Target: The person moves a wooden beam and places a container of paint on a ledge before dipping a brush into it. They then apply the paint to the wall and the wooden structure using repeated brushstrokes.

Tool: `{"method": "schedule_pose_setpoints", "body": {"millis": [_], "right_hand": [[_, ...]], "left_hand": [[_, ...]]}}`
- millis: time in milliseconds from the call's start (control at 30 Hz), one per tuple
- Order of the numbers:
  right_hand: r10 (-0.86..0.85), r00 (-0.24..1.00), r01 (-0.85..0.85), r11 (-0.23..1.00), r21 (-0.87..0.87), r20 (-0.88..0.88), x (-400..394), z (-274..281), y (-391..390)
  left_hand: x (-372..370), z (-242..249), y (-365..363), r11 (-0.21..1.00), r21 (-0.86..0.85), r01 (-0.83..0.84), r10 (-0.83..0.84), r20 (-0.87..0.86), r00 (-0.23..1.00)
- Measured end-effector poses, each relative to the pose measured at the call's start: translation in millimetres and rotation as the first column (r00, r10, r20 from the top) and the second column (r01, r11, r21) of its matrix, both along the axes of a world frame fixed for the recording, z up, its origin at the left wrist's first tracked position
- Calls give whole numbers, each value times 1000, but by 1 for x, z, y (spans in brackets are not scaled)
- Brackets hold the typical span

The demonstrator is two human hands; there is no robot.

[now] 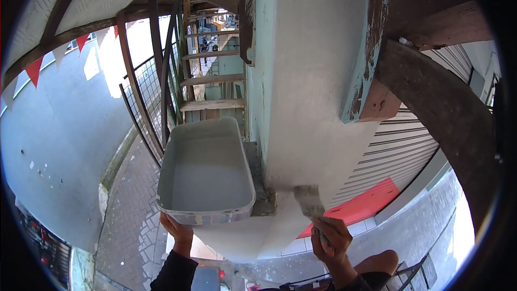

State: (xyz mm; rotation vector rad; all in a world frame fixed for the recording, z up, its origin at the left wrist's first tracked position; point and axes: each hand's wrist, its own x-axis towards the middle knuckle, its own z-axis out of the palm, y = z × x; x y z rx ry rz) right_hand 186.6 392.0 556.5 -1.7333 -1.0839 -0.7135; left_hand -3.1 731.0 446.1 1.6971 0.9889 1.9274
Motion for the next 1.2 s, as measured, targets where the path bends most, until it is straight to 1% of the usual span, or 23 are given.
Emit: {"method": "schedule_pose_setpoints", "body": {"millis": [67, 100, 167, 200, 233, 267, 333, 400, 500, 567, 633, 667, 733, 800, 833, 933, 967, 1033, 1067, 1100, 1133, 1167, 1200], "right_hand": [[6, 989, -13, 999, -41, -150, -4, 5, -4], [8, 975, -22, 998, -61, -223, -6, 8, -7], [16, 978, -35, 996, -88, -208, 3, 30, -6], [20, 979, -41, 994, -100, -201, 9, 46, -3], [41, 980, -56, 996, -72, -196, 15, 65, -1], [46, 988, -52, 998, -38, -150, 21, 82, 3], [38, 999, -38, 999, 3, -4, 27, 117, 8], [27, 998, -30, 998, 50, 57, 17, 145, 9], [0, 978, -24, 993, 113, 207, 11, 154, 2], [-30, 931, -35, 984, 172, 363, 12, 142, 3], [-54, 928, 3, 990, 138, 368, 15, 116, 4], [-66, 926, 23, 992, 120, 371, 17, 102, 4], [-78, 973, 65, 996, 66, 215, 20, 63, 5], [-67, 991, 66, 998, 11, 113, 13, 25, 1], [-22, 998, 22, 1000, 2, 62, 9, 15, -1], [-42, 999, 43, 999, -24, 25, 7, 6, -16], [34, 994, -27, 998, 65, -104, 6, 16, -18], [186, 938, -103, 955, 277, -293, 10, 31, -22], [343, 859, -153, 880, 449, -379, 18, 32, -23], [456, 822, -142, 744, 653, -340, 19, 43, -13], [512, 792, -162, 701, 694, -332, 25, 52, -14], [570, 741, -166, 668, 725, -356, 30, 62, -14], [590, 719, -153, 649, 745, -367, 33, 71, -9]], "left_hand": [[-3, -7, 6, 996, 83, -36, 43, -85, 995], [-3, -9, 7, 996, 81, -22, 28, -83, 996], [-2, -5, 5, 999, 32, 40, -39, -35, 999], [-2, -5, 5, 998, 30, 47, -46, -27, 999], [-1, -4, 5, 998, 27, 53, -53, -19, 998], [-2, -7, 7, 998, 66, 16, -13, -50, 999], [-2, -8, 8, 996, 88, 3, 2, -62, 998], [-2, -4, 6, 997, 55, 50, -49, -24, 999], [0, 2, 2, 993, 9, 114, -114, 40, 993], [0, 4, -1, 989, -21, 147, -145, 74, 987], [-5, -6, 3, 998, 50, 47, -44, -62, 997], [-10, -20, 13, 987, 152, -52, 82, -198, 977], [-18, -43, 24, 937, 319, -140, 257, -363, 896], [-25, -55, 26, 896, 420, -144, 343, -449, 825], [-26, -59, 31, 913, 387, -127, 309, -457, 834], [-35, -69, 35, 962, 267, -59, 185, -475, 860], [-33, -57, 30, 977, 212, -27, 127, -473, 872], [-20, -31, 15, 920, 372, -120, 283, -423, 861], [-18, -28, 15, 908, 399, -127, 308, -430, 849], [-19, -27, 15, 894, 426, -136, 334, -433, 837], [-21, -29, 15, 878, 455, -147, 362, -431, 827], [-22, -33, 16, 877, 446, -176, 392, -456, 799], [-26, -42, 21, 910, 381, -166, 341, -454, 823]]}}
